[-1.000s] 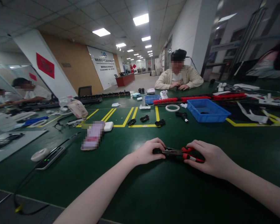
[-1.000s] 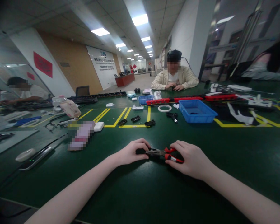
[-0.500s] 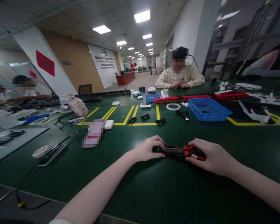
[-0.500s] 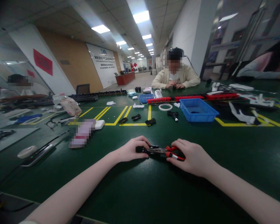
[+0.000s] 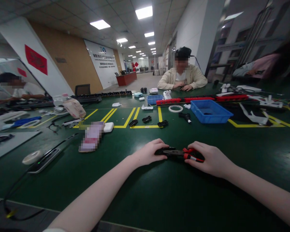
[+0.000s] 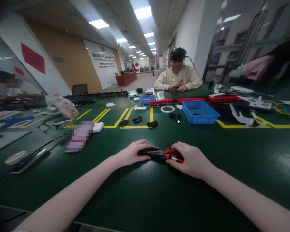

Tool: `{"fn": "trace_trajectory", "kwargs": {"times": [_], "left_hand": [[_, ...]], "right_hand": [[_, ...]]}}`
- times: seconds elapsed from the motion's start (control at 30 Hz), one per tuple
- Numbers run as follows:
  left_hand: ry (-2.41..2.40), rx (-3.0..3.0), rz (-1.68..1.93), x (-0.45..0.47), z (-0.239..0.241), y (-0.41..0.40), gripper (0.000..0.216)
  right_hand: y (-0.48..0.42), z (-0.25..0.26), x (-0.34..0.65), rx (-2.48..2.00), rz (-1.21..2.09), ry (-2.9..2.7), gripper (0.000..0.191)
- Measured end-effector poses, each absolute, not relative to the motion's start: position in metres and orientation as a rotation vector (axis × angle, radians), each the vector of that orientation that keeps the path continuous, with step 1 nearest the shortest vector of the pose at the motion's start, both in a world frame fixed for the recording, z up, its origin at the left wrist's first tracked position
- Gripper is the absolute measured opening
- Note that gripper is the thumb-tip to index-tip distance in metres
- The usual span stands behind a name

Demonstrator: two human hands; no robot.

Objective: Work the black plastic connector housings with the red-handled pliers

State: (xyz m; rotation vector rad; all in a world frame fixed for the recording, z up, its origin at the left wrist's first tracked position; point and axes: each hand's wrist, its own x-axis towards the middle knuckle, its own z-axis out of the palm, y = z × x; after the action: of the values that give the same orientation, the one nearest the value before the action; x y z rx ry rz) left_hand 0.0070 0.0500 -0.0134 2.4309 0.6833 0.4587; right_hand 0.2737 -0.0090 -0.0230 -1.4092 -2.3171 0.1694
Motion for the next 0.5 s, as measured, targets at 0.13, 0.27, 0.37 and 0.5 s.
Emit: {"fn": "trace_trajectory", "kwargs": {"times": [0.13, 0.27, 0.37, 0.5], "left_hand": [[0.721, 2.486, 0.42, 0.006, -0.011, 0.049, 0.039], [0.701, 2.524, 0.409, 0.005, -0.012, 0.05, 0.041], [0.694, 2.531, 0.409, 0.005, -0.013, 0.051, 0.041], [0.695, 2.526, 0.417, 0.005, -0.014, 0.051, 0.041]], "right_hand": [[-0.007, -0.022, 0.276, -1.404, 0.166, -2.317, 0.036], [-0.005, -0.022, 0.282, -1.366, 0.141, -2.347, 0.036], [-0.005, -0.023, 0.284, -1.365, 0.156, -2.353, 0.037], [-0.007, -0.024, 0.279, -1.392, 0.18, -2.34, 0.036]]}}
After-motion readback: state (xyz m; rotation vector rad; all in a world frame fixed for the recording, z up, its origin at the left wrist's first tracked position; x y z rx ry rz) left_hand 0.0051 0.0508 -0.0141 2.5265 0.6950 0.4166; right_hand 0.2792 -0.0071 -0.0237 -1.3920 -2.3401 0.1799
